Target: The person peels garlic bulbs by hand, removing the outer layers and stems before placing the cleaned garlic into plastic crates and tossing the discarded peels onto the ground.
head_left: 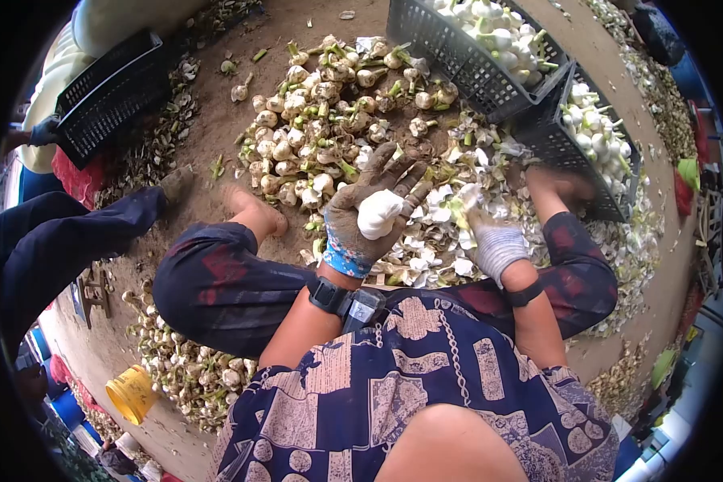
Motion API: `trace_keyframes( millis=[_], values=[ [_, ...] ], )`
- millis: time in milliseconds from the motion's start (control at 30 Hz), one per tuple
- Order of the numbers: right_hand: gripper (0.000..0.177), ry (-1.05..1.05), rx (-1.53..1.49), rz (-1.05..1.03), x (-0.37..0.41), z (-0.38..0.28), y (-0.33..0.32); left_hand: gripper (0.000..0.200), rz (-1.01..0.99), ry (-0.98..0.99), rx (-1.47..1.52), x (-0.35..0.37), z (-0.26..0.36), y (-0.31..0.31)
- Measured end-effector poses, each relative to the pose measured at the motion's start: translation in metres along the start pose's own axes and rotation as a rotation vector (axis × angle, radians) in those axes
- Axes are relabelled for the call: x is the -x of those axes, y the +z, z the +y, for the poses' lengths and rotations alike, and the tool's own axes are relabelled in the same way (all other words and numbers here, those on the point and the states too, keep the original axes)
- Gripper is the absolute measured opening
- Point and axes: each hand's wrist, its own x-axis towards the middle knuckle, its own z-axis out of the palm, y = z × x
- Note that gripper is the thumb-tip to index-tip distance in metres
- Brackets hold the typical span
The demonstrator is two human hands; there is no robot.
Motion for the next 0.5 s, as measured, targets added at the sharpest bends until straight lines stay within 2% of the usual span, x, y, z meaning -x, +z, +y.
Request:
trace_keyframes(
  millis=[33,67,100,133,167,233,367,400,433,500],
  values=[
    [0.066,-0.16,-0.067,0.316,-0.003,0.011,0.016,0.075,-0.002,-0.004,0.003,-0.002,-0.002,-0.004],
    [0.064,-0.116,-0.304,0.379,0.0,-0.009,-0.012,0.074,0.045,-0.039,0.0,-0.003,-0.005,-0.01],
    [0.056,-0.197,-0.23,0.612,-0.001,-0.021,-0.021,0.074,0.095,-0.077,-0.007,-0.002,-0.007,-0.013],
    [0.052,-0.364,-0.282,0.699,-0.006,-0.035,-0.032,0.071,0.159,-0.118,-0.066,-0.003,-0.009,-0.007],
    [0.048,-0.536,-0.332,0.789,-0.015,-0.047,-0.041,0.061,0.136,-0.173,0.001,-0.004,-0.007,-0.021],
    [0.044,-0.807,-0.29,0.717,-0.031,-0.06,-0.047,0.059,0.116,-0.199,0.063,-0.003,-0.009,-0.032],
    [0.046,-0.689,-0.448,0.816,-0.027,-0.059,-0.049,0.049,0.039,-0.295,0.354,0.001,-0.015,-0.053],
    [0.049,-0.63,-0.538,0.786,-0.026,-0.057,-0.044,0.048,0.166,-0.167,0.063,-0.004,-0.018,-0.037],
    [0.048,-0.593,-0.609,0.726,-0.023,-0.052,-0.037,0.048,0.231,-0.05,-0.89,-0.004,-0.017,-0.018],
    [0.045,-0.425,-0.762,0.632,0.006,-0.048,-0.028,0.048,0.313,-0.024,0.165,-0.015,-0.005,-0.023]
  ],
)
